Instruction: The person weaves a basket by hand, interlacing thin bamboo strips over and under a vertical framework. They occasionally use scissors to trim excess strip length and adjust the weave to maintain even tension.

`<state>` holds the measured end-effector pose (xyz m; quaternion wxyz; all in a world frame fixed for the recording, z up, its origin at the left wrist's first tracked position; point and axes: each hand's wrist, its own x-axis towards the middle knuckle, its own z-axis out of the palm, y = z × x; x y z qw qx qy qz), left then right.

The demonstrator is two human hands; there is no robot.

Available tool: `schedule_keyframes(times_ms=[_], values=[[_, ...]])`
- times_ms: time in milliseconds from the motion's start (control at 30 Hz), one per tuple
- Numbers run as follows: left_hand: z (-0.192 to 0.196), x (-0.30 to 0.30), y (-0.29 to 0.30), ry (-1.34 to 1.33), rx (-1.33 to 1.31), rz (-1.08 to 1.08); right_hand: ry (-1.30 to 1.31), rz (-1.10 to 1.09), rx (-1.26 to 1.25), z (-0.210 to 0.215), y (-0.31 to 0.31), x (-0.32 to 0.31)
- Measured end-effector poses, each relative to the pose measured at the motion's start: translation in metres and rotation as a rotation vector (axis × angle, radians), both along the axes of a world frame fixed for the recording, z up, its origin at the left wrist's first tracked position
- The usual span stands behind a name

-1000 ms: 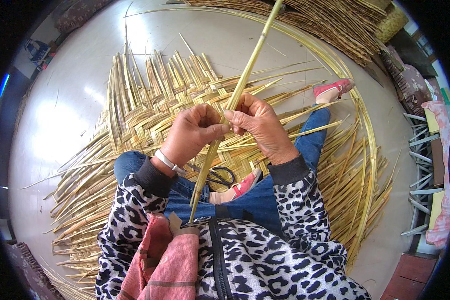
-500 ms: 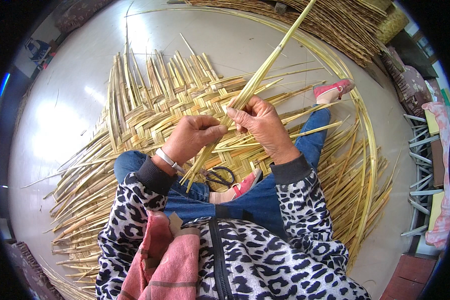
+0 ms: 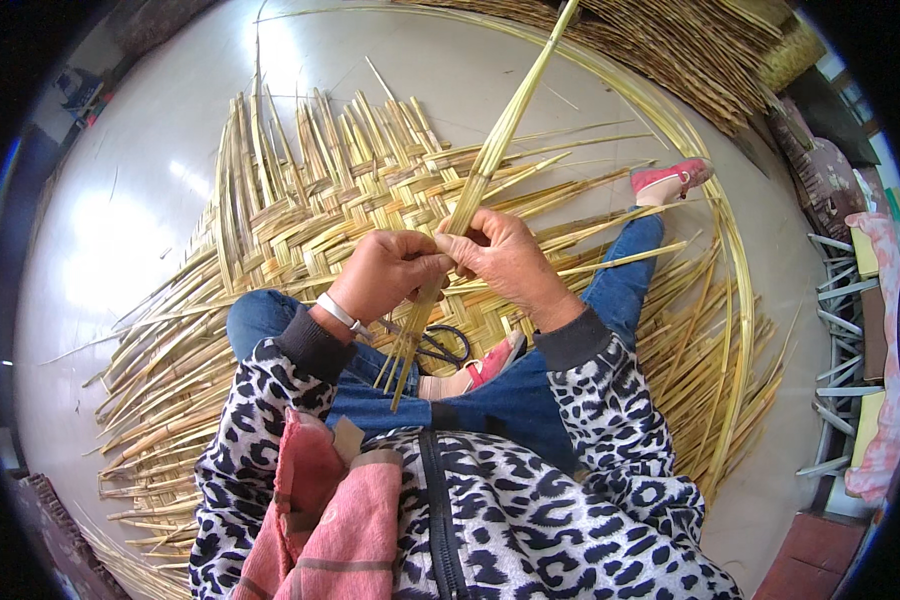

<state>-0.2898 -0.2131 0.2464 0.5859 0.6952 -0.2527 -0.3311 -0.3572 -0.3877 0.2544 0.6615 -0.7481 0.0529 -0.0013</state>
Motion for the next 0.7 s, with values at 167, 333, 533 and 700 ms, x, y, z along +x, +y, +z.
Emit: schedule_keyframes(times_ms=[167,333,533,700], values=[[-0.011,0.000,0.011,0.004,0.128,-0.110,-0.152,-0.073,-0.103,0.003,-0.008,0.004],[-0.027,-0.008,0.022,0.051,0.094,-0.103,-0.113,-0.126,-0.041,0.006,-0.014,0.009],[-0.035,-0.011,0.024,0.125,0.032,-0.115,0.054,0.093,0.037,-0.026,0.013,-0.003],[-0.043,-0.023,0.036,0.165,0.071,-0.128,-0.010,0.013,-0.037,-0.030,0.000,0.008]])
